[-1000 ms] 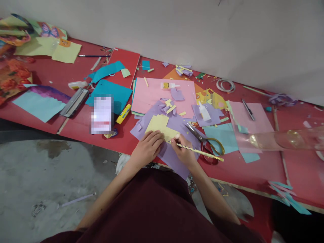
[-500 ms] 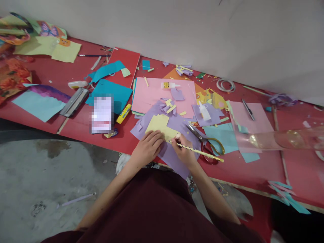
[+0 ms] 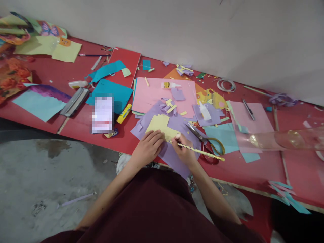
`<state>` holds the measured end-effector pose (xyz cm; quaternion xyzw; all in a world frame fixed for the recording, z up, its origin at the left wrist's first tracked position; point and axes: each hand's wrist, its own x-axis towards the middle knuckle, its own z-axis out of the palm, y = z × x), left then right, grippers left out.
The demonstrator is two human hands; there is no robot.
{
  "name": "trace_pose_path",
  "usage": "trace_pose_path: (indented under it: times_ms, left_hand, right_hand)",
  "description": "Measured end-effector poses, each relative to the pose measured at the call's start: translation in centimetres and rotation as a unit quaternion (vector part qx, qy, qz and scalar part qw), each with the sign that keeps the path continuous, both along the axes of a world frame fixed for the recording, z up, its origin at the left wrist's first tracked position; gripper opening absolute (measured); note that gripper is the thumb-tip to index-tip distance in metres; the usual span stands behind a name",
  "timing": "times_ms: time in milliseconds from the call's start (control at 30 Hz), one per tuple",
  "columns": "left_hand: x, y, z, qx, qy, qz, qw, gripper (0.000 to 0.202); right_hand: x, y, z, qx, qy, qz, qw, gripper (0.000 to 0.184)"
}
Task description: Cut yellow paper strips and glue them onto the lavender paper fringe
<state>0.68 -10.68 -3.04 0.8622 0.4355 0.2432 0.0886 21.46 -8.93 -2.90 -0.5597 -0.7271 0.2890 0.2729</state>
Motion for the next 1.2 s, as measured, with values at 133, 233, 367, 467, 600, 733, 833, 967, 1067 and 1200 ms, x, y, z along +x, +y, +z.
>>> trace_pose_path:
  times_ms: [133,233,367,467,600,733,833,967,1067,1200]
  left_hand:
    - [0.00,0.02,-0.04,-0.003,0.001,-0.001,1.000,0.029]
    - [0.00,0.01,-0.09,-0.002,0.003,-0.002,1.000,0.030]
    - [0.00,-0.01,-0.17,0.007,0.004,-0.002,1.000,0.029]
    - [0.01,0.01,-0.15,0.005,0.004,-0.001,1.000,0.029]
    - [-0.01,0.05,-0.04,0.003,0.002,-0.001,1.000,0.028]
    - [-0.01,0.04,0.04,-0.002,0.002,-0.002,1.000,0.029]
    - [0.03,0.02,0.02,-0.007,0.000,0.000,1.000,0.030]
    - [0.07,0.00,-0.08,-0.006,-0.003,0.001,1.000,0.029]
    - [0.05,0.02,-0.13,-0.006,-0.003,0.000,1.000,0.029]
    - [-0.01,0.01,-0.11,-0.008,-0.004,0.000,1.000,0.031]
  right_hand:
    - [-0.02,0.03,0.09,-0.002,0.001,0.001,1.000,0.016]
    - [-0.03,0.03,0.09,-0.002,0.000,0.003,1.000,0.017]
    - [-0.08,0.02,0.08,-0.003,-0.001,0.007,1.000,0.017]
    - [-0.11,0.01,0.12,-0.001,-0.002,0.007,1.000,0.017]
    - [-0.11,-0.03,0.17,-0.001,0.000,0.010,1.000,0.016]
    - [-0.12,-0.06,0.12,-0.001,0.001,0.013,1.000,0.015]
    - [-0.11,-0.04,0.07,-0.001,0.002,0.014,1.000,0.015]
    - [-0.08,0.01,0.00,-0.003,0.004,0.013,1.000,0.016]
    - [-0.06,0.03,-0.01,-0.003,0.006,0.010,1.000,0.017]
    - [-0.10,0.04,0.04,-0.007,0.010,0.013,1.000,0.015]
